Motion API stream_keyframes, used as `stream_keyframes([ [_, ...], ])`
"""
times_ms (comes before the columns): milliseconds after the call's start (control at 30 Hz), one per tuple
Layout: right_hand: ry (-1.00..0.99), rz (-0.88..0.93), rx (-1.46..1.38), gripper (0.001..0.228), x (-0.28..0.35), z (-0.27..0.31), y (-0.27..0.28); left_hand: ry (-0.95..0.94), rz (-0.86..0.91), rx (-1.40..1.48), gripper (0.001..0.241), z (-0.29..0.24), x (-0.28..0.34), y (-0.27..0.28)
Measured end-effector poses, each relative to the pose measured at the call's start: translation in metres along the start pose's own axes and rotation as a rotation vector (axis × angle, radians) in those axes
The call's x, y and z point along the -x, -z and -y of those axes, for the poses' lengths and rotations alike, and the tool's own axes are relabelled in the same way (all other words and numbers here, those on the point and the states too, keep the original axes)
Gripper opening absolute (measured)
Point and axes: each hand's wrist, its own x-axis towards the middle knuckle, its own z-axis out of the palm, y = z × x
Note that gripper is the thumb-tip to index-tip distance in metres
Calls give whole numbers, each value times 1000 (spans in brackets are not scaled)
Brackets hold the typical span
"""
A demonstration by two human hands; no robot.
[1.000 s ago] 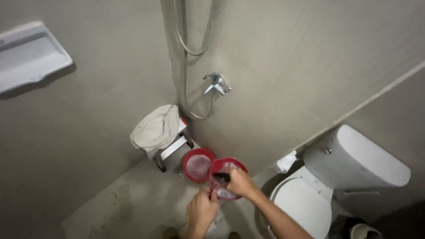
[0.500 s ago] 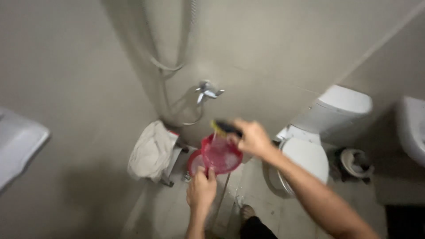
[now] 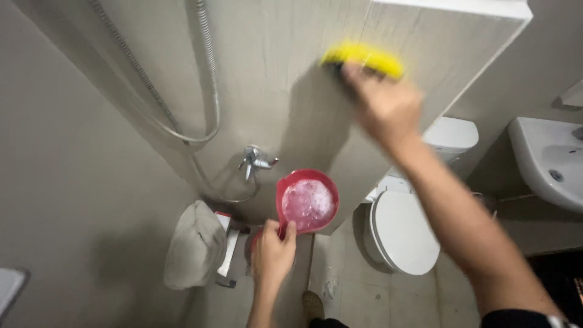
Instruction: The person cleans the bathroom walls using a yellow sponge and a red basin filled with soapy water. They dip the sponge into the basin and scrub the tiled walls around the toilet and shower area. The person also briefly handles a mop and a packet of cleaning powder.
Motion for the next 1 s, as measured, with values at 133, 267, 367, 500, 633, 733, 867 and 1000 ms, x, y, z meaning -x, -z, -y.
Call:
stream_keyframes([
  [133, 37, 194, -96, 40, 92, 53, -34, 175, 106, 29, 47, 10, 5, -1],
  [267, 103, 320, -262, 58, 196, 82, -68, 144, 67, -21, 49, 61, -4, -27],
  [367, 93, 354, -196, 60, 187, 75, -64, 172, 108, -58, 49, 76, -12, -28],
  [500, 27, 205, -68, 45, 89, 35, -25, 201, 126, -83, 45, 62, -18, -9],
  [633, 111, 101, 33, 43, -7, 7, -1, 76, 152, -47, 43, 72, -38, -12],
  [733, 57, 77, 125, 42, -51, 19, 8, -53, 159, -41, 40, 77, -45, -6],
  [867, -49, -54, 19, 33, -29, 63, -25, -86, 224, -57, 38, 77, -61, 2],
  [1000, -89, 98, 4, 37, 82, 114, -67, -104, 305, -102, 40, 98, -62, 2],
])
